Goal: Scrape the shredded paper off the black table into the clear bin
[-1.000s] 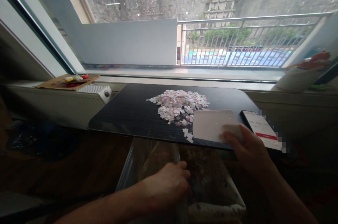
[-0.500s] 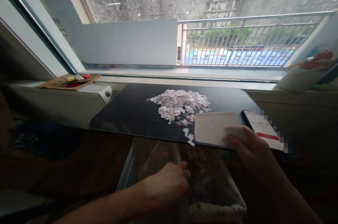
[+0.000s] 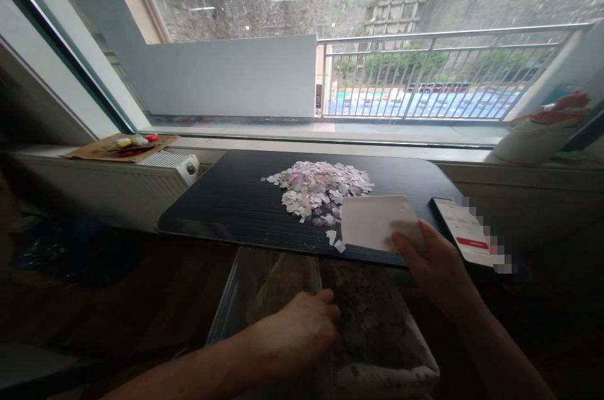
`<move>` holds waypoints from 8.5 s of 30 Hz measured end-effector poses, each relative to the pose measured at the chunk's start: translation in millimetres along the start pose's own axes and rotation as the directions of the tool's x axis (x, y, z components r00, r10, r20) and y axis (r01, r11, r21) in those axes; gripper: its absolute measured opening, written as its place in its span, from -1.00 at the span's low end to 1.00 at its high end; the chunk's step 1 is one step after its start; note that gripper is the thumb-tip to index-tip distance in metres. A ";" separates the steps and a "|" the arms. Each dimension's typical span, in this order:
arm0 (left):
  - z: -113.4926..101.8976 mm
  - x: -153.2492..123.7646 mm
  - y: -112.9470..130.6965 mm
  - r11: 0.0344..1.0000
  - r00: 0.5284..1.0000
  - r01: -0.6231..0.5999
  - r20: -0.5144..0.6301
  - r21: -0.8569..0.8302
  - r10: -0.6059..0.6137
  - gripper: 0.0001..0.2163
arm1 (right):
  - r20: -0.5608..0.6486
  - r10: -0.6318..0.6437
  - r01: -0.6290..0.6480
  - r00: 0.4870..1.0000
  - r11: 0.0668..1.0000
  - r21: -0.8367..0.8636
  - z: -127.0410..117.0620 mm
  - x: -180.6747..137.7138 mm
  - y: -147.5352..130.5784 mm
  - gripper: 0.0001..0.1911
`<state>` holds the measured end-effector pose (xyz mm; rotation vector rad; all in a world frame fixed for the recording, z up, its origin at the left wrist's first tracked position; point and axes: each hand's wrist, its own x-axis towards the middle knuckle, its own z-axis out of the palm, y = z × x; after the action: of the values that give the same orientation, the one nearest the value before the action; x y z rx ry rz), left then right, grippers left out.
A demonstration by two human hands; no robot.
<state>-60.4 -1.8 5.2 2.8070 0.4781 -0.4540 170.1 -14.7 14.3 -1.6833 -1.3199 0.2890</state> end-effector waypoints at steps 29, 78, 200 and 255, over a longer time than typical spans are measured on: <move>1.4 -0.4 -1.9 1.000 1.000 -0.009 0.010 -0.018 0.009 -0.90 | -0.026 0.077 -0.076 0.997 0.997 0.019 -14.1 2.5 -5.0 -0.82; 1.2 32.1 24.7 0.981 0.982 -0.184 0.060 0.056 0.181 -0.85 | -0.006 -0.021 0.020 1.000 0.996 -0.084 14.2 13.8 -1.2 -0.74; -13.3 28.4 14.5 0.984 0.984 -0.175 0.035 0.046 0.173 -0.91 | -0.090 0.028 -0.034 0.996 0.998 -0.061 -8.2 3.4 15.7 -0.72; -3.0 17.5 -3.1 0.995 0.995 -0.098 0.007 -0.035 0.098 -0.90 | -0.006 -0.009 0.008 1.000 0.972 -0.234 -33.7 4.0 9.6 -0.79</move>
<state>-45.0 6.8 1.3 2.7790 0.3409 -0.4331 200.3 -28.6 26.0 -1.8713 -1.3991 0.1259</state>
